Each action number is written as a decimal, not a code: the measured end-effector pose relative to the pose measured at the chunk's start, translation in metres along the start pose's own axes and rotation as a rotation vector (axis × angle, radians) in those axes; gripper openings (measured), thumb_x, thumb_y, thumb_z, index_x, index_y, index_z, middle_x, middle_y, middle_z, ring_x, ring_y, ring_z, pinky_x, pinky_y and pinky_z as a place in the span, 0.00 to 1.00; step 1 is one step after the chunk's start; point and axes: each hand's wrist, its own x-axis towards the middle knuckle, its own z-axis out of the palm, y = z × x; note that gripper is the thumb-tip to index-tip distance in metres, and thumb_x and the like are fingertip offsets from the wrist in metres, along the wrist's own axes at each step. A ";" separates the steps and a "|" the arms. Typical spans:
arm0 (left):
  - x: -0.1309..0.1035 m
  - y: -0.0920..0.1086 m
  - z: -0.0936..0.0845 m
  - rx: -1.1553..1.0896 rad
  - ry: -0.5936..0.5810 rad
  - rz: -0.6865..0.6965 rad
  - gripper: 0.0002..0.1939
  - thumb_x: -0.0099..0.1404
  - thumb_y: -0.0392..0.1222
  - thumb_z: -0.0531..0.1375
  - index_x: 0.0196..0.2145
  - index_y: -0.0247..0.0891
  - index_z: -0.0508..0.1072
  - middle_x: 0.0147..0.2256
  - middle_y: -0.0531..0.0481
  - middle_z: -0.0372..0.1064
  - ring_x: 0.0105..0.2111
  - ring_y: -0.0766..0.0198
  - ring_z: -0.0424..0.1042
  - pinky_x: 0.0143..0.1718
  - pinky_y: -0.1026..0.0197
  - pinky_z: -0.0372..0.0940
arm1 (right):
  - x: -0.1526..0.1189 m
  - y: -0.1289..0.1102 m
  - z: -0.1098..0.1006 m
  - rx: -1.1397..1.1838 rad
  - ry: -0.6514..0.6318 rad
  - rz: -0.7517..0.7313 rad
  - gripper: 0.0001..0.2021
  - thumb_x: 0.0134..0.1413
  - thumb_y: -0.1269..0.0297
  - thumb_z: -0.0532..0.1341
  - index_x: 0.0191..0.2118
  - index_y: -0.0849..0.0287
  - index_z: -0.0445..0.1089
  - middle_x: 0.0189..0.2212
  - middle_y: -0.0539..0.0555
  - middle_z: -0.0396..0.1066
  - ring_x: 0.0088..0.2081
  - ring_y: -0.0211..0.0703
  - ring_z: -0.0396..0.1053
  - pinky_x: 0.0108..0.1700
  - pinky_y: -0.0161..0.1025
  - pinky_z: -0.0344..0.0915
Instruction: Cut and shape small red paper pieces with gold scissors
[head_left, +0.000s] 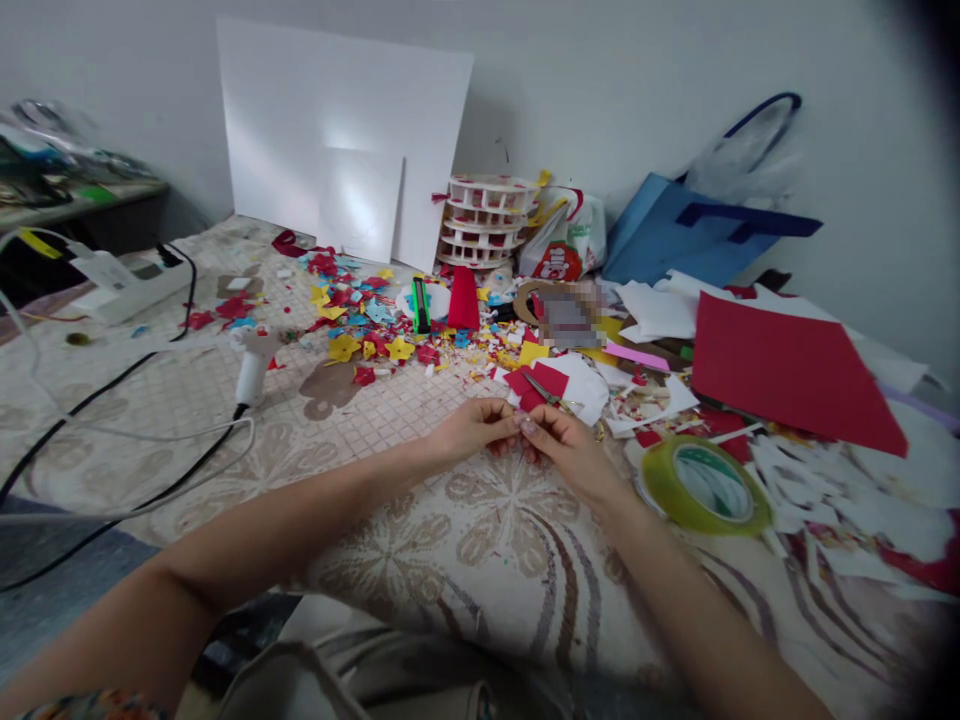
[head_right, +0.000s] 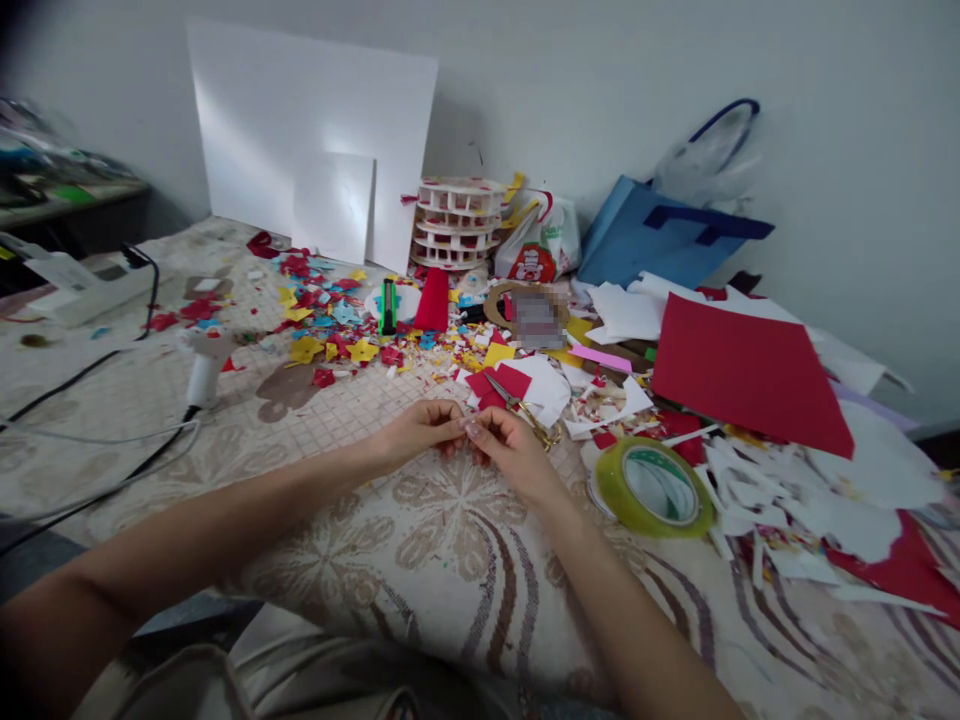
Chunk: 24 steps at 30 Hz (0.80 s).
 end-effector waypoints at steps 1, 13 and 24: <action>0.000 -0.001 0.000 -0.022 -0.011 -0.025 0.22 0.48 0.56 0.63 0.24 0.34 0.62 0.20 0.56 0.61 0.19 0.74 0.60 0.23 0.68 0.56 | 0.000 0.000 0.000 0.001 -0.008 0.000 0.13 0.50 0.52 0.59 0.27 0.57 0.64 0.21 0.47 0.64 0.22 0.35 0.59 0.24 0.33 0.56; 0.001 0.000 -0.001 0.023 0.003 -0.010 0.18 0.52 0.53 0.62 0.25 0.34 0.64 0.18 0.57 0.61 0.19 0.74 0.61 0.23 0.69 0.56 | -0.001 -0.003 -0.003 -0.035 -0.084 0.000 0.13 0.53 0.53 0.57 0.26 0.56 0.63 0.19 0.45 0.59 0.21 0.35 0.58 0.25 0.33 0.55; 0.002 -0.002 -0.004 -0.038 0.012 -0.029 0.19 0.46 0.50 0.66 0.25 0.32 0.66 0.20 0.53 0.66 0.19 0.73 0.64 0.24 0.67 0.60 | -0.001 -0.006 -0.015 -0.310 0.148 -0.064 0.14 0.55 0.51 0.53 0.29 0.56 0.64 0.20 0.47 0.64 0.23 0.38 0.61 0.27 0.35 0.58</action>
